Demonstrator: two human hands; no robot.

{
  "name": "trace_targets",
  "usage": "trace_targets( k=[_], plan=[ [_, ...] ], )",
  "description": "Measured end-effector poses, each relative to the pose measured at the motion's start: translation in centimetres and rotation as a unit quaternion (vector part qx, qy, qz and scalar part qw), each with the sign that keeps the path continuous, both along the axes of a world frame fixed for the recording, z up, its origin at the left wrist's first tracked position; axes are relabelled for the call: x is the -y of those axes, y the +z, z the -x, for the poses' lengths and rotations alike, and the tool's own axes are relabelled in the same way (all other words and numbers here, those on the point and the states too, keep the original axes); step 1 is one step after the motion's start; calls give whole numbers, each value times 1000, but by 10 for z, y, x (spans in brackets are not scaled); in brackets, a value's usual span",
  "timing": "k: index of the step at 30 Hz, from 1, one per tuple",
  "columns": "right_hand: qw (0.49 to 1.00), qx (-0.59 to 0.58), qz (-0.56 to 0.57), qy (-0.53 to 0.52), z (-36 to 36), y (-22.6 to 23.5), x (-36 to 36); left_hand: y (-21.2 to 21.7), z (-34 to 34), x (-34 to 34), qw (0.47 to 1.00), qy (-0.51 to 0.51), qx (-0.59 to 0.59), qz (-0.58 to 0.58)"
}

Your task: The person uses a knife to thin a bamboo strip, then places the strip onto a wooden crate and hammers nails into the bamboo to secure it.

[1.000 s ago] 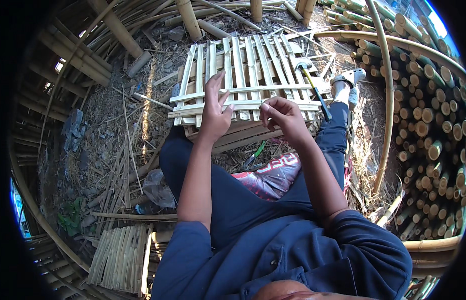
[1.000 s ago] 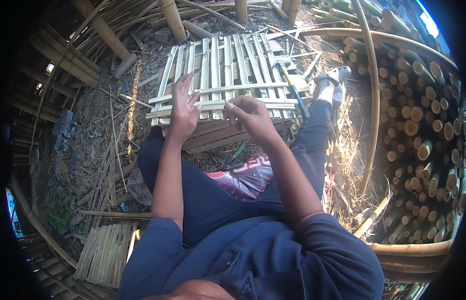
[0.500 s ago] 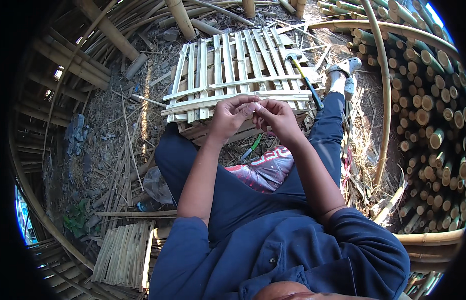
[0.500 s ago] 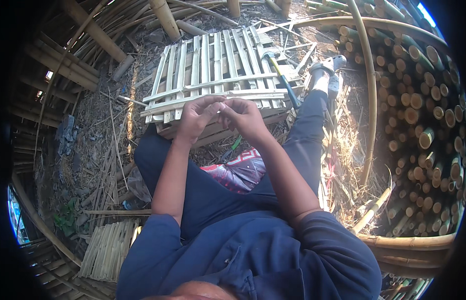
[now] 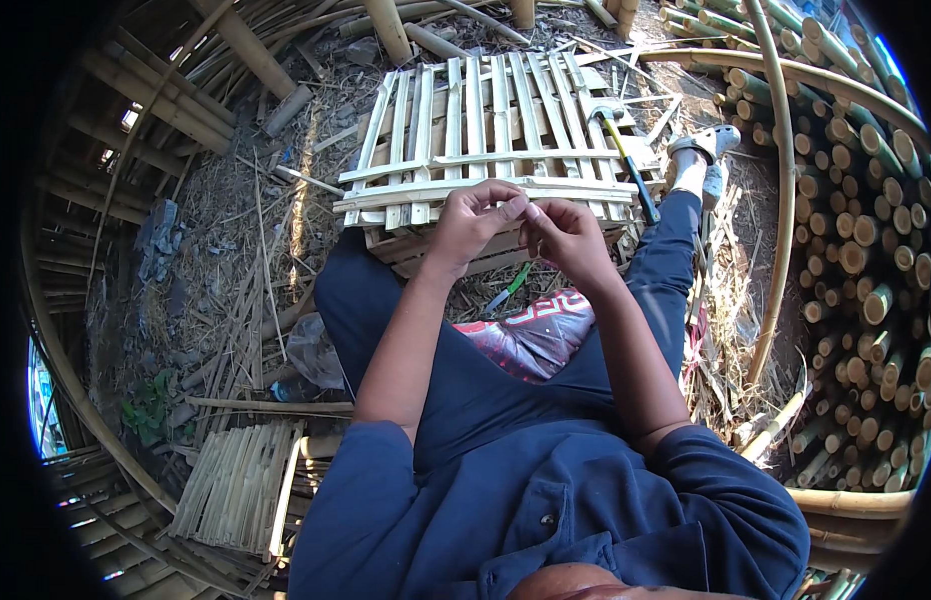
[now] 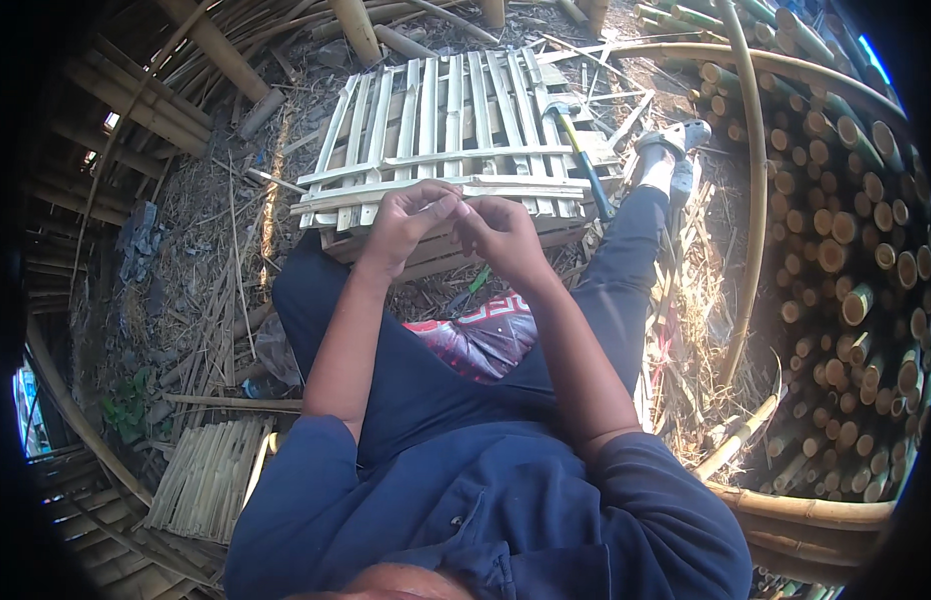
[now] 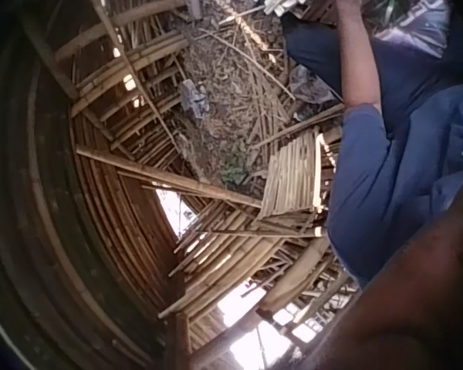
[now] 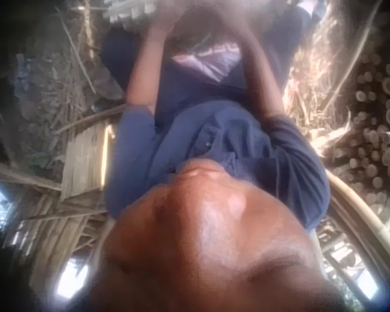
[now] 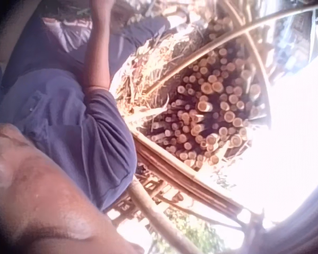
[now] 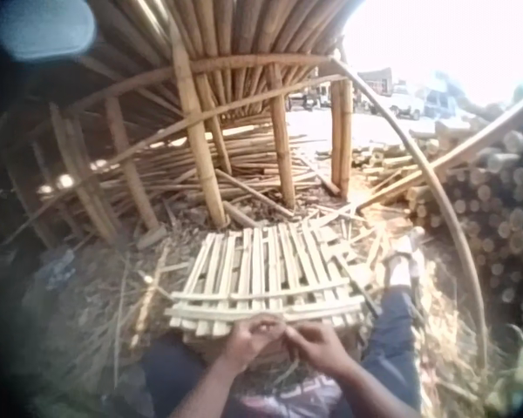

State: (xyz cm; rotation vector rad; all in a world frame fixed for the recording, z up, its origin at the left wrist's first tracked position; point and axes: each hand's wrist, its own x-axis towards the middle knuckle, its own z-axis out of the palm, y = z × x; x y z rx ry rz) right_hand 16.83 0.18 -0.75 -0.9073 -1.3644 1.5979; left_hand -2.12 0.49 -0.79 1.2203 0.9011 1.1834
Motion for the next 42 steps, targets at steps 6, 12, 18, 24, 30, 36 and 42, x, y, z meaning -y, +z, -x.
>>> trace_targets(
  k=[6,12,18,24,30,36,42],
  plan=[
    [997,-35,5,66,51,39,9,62,51,42,995,65,-75,-26],
    [967,-24,-52,247,135,42,53,31,188,167,929,316,-185,45],
    [918,-35,-41,394,192,18,121,-146,294,369,738,400,-393,375],
    [899,-1,-23,437,206,-1,162,-241,242,446,541,297,-535,577],
    [904,12,-7,427,201,-4,172,-276,202,477,481,352,-500,628],
    [908,22,-6,419,198,-8,169,-287,195,484,498,452,-499,546],
    [908,36,-13,418,196,-3,171,-266,209,483,532,489,-472,504]
  ],
)
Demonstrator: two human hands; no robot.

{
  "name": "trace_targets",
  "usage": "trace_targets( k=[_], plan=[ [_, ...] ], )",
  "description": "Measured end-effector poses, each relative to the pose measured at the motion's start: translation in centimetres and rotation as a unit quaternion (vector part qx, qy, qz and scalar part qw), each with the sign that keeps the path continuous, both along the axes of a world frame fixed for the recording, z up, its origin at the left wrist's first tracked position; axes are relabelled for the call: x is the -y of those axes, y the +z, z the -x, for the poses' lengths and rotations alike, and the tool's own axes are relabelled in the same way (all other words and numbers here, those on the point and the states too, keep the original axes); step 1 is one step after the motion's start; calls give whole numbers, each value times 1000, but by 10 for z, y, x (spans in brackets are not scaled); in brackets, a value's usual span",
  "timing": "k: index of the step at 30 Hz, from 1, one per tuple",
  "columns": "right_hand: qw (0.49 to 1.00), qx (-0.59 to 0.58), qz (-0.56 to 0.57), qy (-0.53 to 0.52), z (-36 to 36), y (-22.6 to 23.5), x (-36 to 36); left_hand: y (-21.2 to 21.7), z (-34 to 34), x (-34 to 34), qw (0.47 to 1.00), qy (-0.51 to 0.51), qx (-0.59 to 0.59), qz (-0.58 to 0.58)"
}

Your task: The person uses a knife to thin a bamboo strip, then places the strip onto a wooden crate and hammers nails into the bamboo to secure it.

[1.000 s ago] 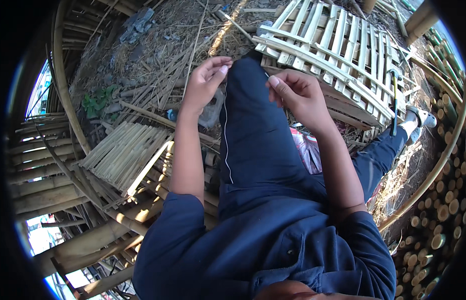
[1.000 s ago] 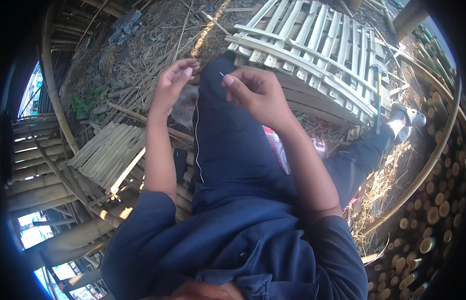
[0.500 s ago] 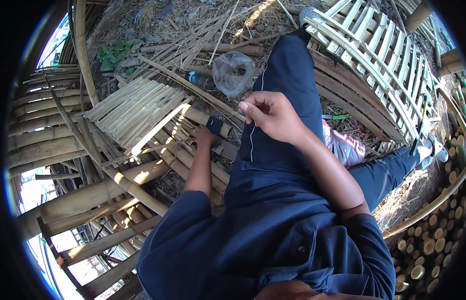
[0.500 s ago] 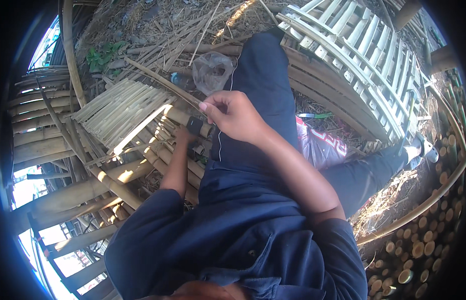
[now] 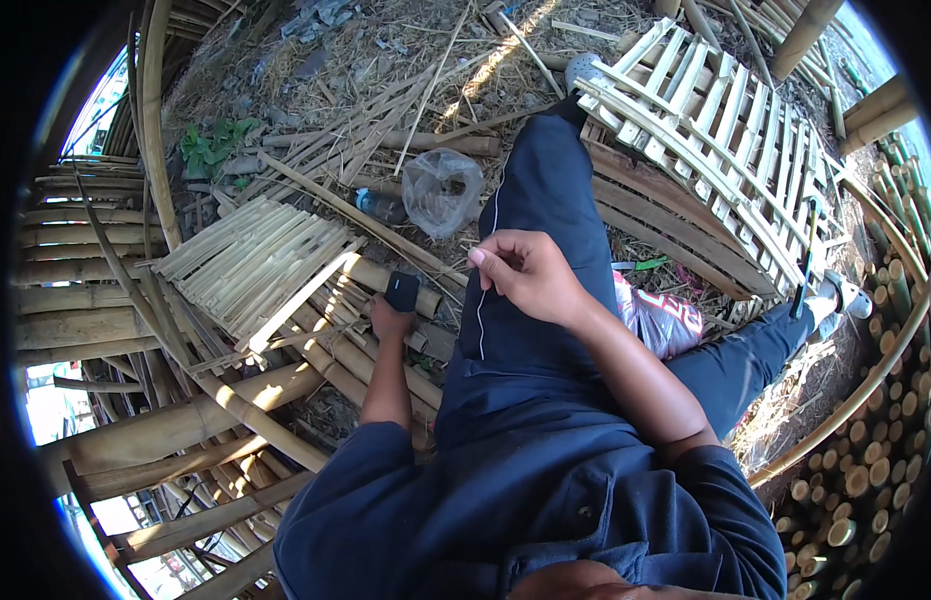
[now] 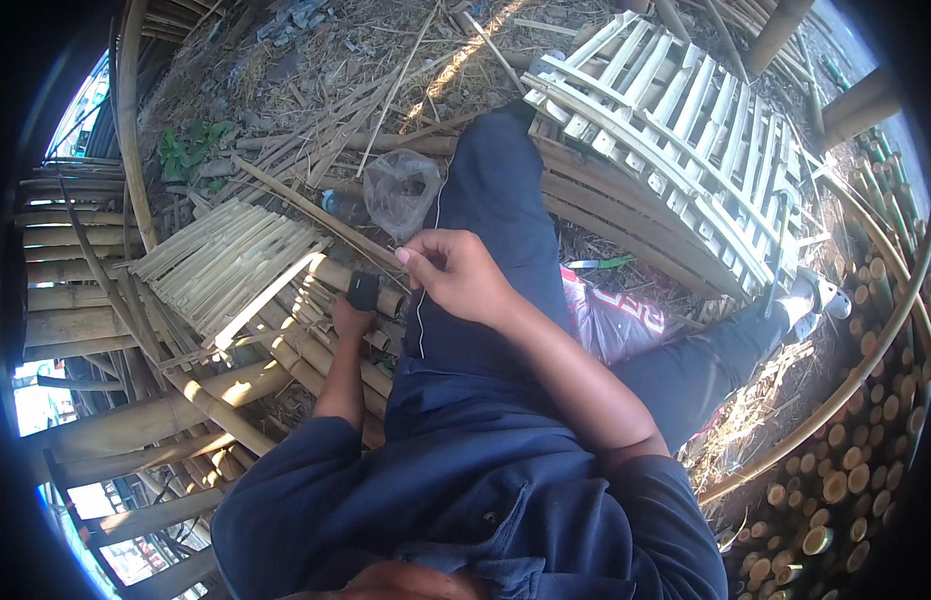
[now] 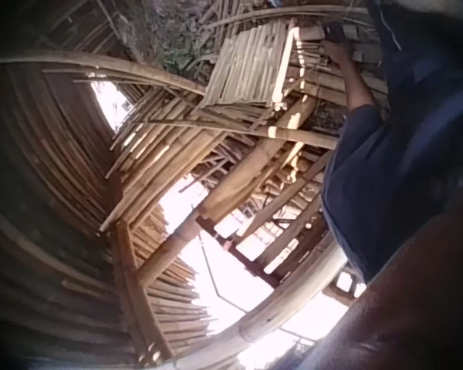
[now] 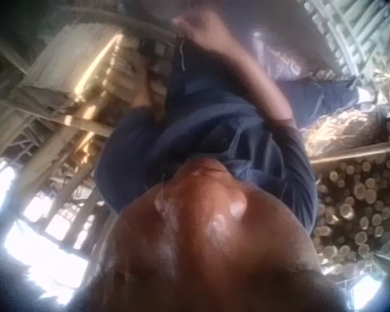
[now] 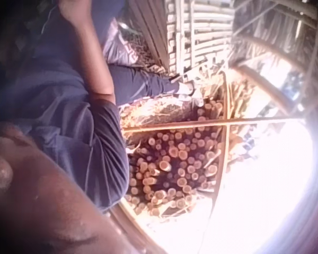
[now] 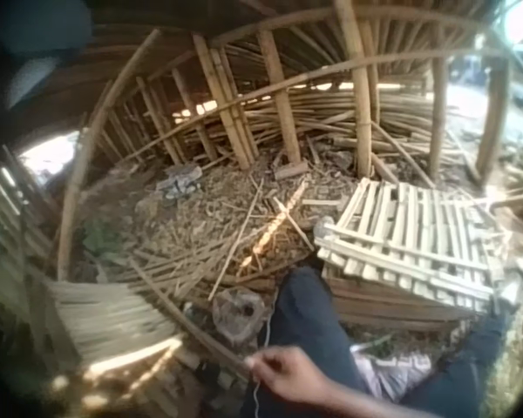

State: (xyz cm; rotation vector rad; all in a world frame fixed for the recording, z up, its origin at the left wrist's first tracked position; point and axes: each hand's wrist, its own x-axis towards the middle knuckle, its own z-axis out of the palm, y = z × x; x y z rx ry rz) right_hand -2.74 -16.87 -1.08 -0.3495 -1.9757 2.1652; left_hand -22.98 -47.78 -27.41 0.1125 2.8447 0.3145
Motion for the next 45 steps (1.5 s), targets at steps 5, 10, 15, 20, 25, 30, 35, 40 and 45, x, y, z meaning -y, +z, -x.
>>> trace_targets(
  k=[5,10,15,20,25,30,35,40,45],
  plan=[
    [1000,-15,16,-15,0,-7,-2,63,18,-55,957,-45,43,-284],
    [999,-8,24,-35,-8,2,-10,141,5,-133,740,-50,193,-643],
    [997,-14,22,-74,-19,8,-25,220,-19,-181,497,-173,390,-756],
    [995,-30,27,-88,-26,23,-30,228,-37,-191,320,-221,528,-755],
    [994,-41,34,-95,-30,27,-31,237,-53,-200,253,-242,556,-754],
    [994,-42,37,-96,-32,30,-33,253,-64,-204,231,-265,537,-767],
    [994,-35,36,-95,-34,30,-33,255,-62,-205,209,-295,543,-758],
    [995,-30,40,-86,-35,31,-33,254,-64,-200,256,-280,518,-766],
    [995,-29,40,-85,-35,31,-32,251,-33,-169,551,-246,352,-715]
  ],
)
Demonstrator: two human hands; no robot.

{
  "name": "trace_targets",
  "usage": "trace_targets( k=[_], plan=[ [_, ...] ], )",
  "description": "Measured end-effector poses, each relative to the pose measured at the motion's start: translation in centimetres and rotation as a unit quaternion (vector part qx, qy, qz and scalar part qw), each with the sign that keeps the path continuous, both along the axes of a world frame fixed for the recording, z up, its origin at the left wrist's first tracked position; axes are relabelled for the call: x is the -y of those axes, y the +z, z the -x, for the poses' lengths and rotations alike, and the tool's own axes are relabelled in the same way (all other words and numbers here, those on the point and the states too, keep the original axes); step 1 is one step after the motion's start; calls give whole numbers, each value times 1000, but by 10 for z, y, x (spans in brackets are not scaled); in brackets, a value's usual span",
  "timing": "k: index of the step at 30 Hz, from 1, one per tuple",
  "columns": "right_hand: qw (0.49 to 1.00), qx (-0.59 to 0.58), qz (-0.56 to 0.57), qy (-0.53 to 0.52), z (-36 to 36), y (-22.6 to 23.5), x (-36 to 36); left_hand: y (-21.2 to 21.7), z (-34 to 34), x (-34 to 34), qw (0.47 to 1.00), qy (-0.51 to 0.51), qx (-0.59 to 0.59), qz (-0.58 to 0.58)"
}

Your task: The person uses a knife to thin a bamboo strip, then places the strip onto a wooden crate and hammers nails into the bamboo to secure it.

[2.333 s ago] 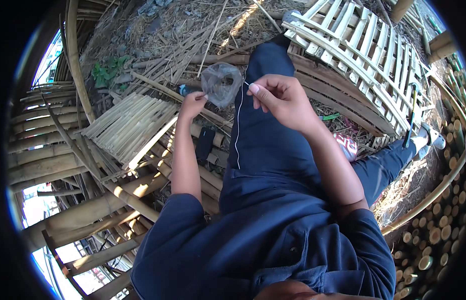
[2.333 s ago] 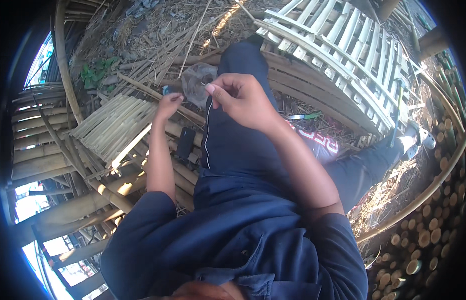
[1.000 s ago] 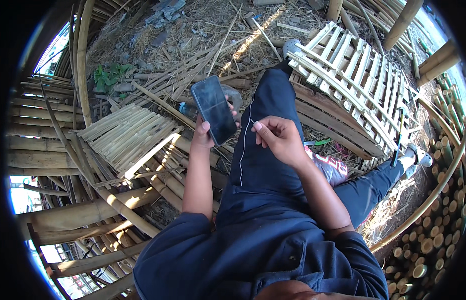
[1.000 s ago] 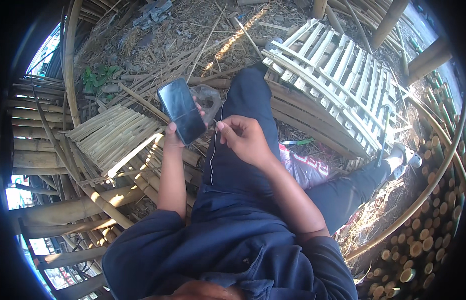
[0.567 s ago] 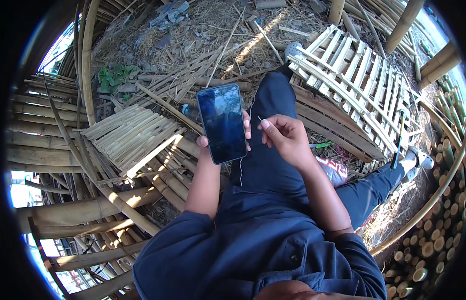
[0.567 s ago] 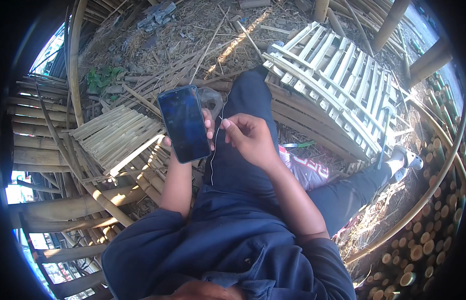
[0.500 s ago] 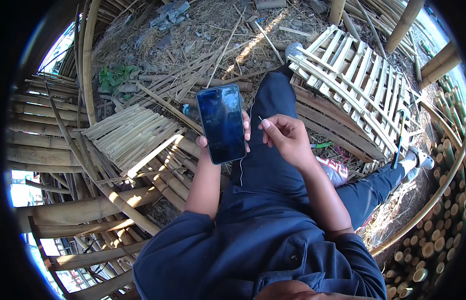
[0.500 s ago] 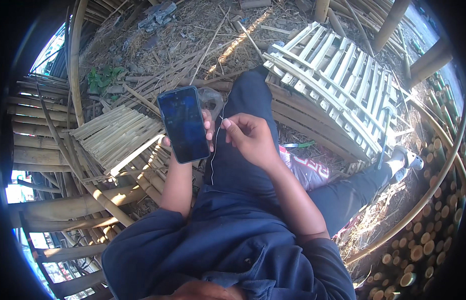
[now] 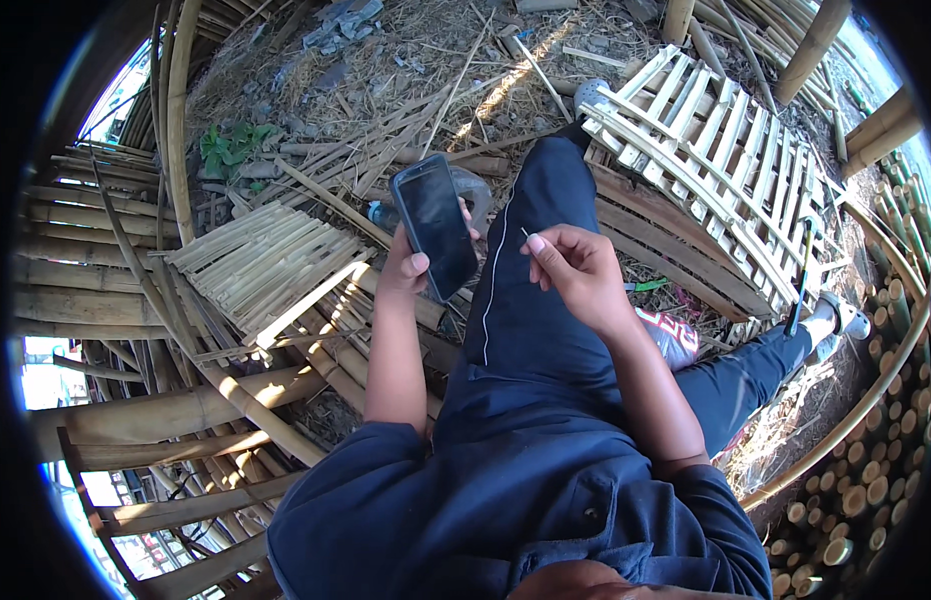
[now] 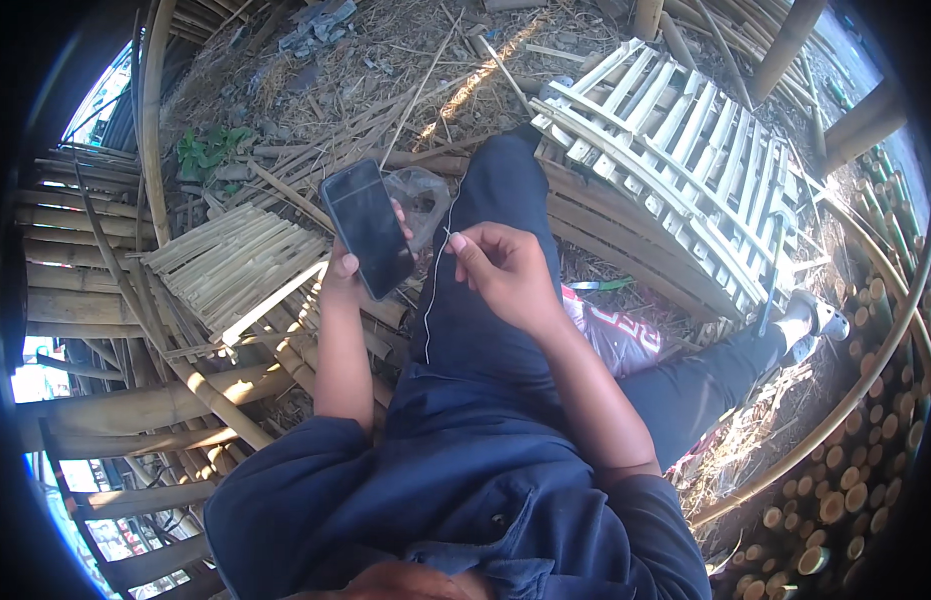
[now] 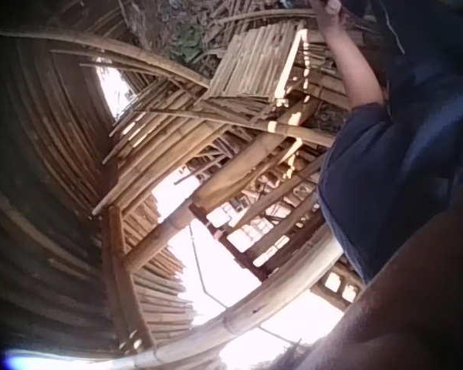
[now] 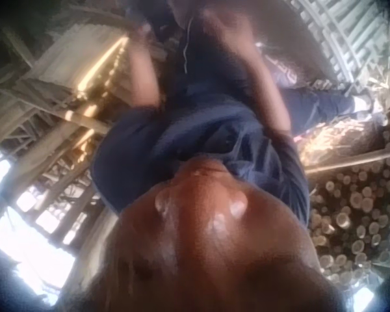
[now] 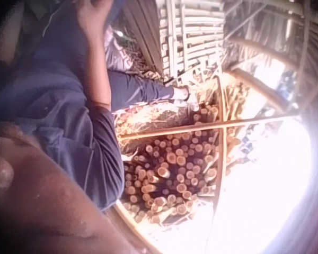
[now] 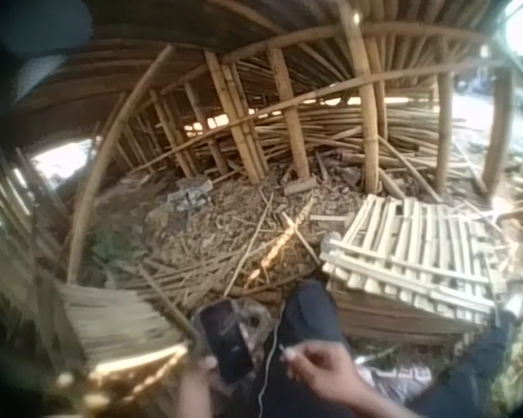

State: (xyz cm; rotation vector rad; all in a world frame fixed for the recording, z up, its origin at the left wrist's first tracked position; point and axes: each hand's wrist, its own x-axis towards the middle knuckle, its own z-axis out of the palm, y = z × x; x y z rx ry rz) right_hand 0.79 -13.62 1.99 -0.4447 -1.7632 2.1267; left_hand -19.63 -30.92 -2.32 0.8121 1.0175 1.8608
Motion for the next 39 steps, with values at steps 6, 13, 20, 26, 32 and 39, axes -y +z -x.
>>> trace_targets(
  k=[6,13,20,26,32,39],
  plan=[
    [1000,-8,6,9,6,-7,10,-81,68,48,826,172,-371,388],
    [999,-4,-5,35,10,-9,24,-188,75,126,604,138,-398,676],
    [999,5,-18,42,13,-13,26,-249,55,174,525,180,-350,755],
    [999,10,-18,49,14,-9,30,-251,48,182,506,180,-324,779],
    [998,17,-20,51,15,-9,31,-257,42,179,490,196,-343,777],
    [998,18,-23,49,15,-9,30,-262,37,180,492,216,-332,775]
  ],
)
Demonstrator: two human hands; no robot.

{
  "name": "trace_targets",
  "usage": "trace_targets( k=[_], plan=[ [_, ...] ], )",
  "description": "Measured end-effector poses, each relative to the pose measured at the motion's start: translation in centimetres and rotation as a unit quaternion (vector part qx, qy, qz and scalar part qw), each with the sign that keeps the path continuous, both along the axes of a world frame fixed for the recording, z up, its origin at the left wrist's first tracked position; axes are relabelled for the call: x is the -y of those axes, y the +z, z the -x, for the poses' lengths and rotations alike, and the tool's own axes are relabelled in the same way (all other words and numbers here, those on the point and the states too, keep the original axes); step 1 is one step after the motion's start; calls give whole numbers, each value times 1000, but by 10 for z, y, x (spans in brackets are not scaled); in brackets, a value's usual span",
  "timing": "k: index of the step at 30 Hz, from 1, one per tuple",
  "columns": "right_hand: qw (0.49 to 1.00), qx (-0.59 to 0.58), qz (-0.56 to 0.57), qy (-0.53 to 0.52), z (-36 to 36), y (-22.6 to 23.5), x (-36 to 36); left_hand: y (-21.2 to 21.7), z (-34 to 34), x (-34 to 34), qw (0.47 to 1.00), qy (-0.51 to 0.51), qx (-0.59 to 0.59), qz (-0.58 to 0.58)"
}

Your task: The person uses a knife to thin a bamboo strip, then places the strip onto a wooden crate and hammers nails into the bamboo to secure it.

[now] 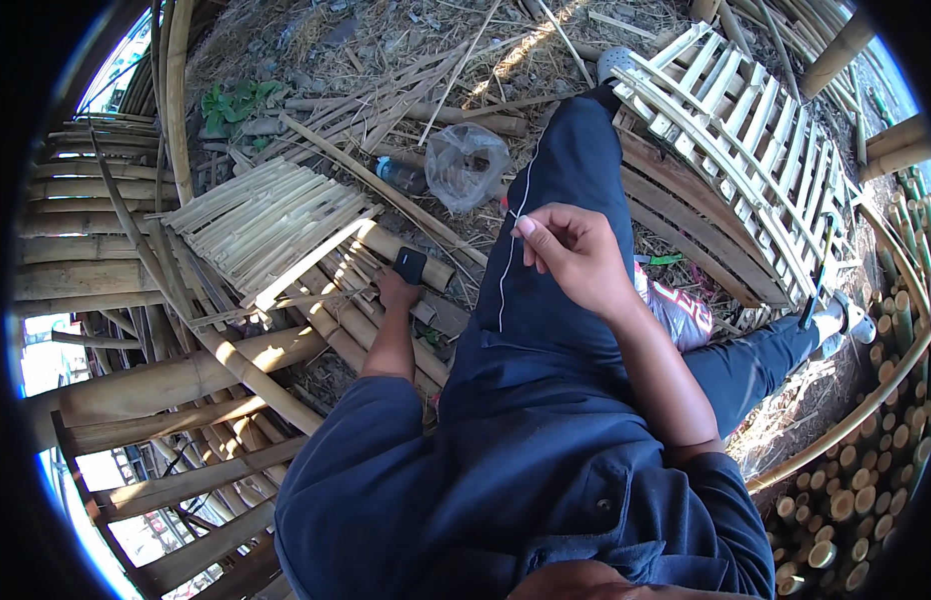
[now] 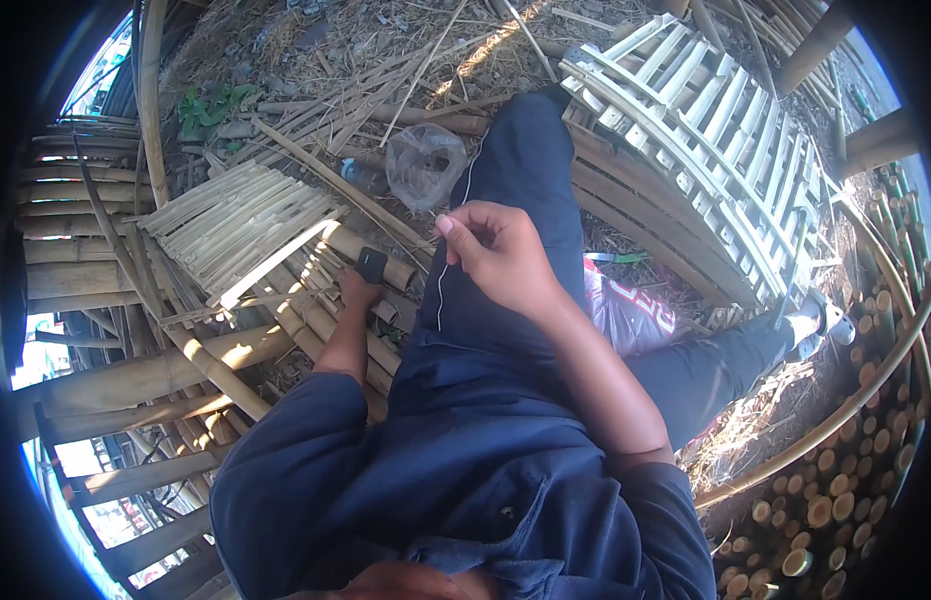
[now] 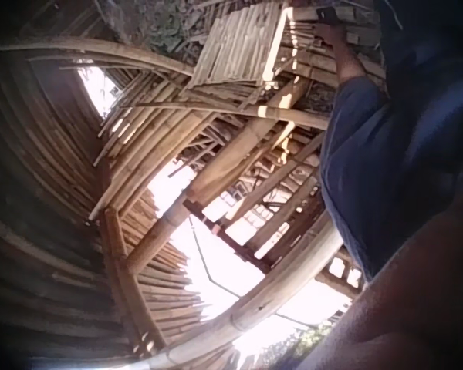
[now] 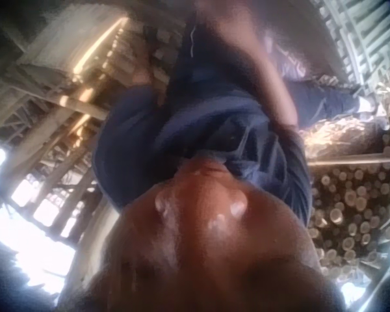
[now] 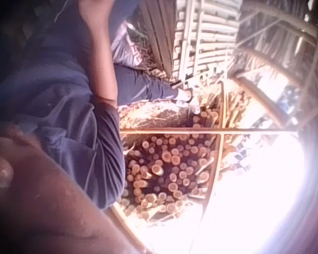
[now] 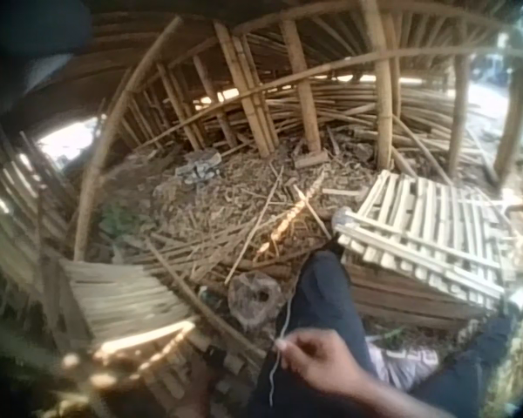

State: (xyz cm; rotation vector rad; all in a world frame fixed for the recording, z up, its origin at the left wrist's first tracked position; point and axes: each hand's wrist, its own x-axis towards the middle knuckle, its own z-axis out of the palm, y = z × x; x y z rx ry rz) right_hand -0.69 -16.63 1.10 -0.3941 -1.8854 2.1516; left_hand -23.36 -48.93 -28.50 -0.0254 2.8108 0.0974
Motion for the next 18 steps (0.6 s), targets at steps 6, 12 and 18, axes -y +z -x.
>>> trace_targets(
  k=[6,12,18],
  plan=[
    [1000,-5,-3,-2,0,-2,0,0,-3,-4,1000,2,11,-18],
    [1000,-6,-1,-1,-2,-2,-4,12,-22,-23,945,-61,-310,-90],
    [1000,-21,18,-8,-2,-2,-6,101,6,-126,817,-89,-197,-535]
  ],
)
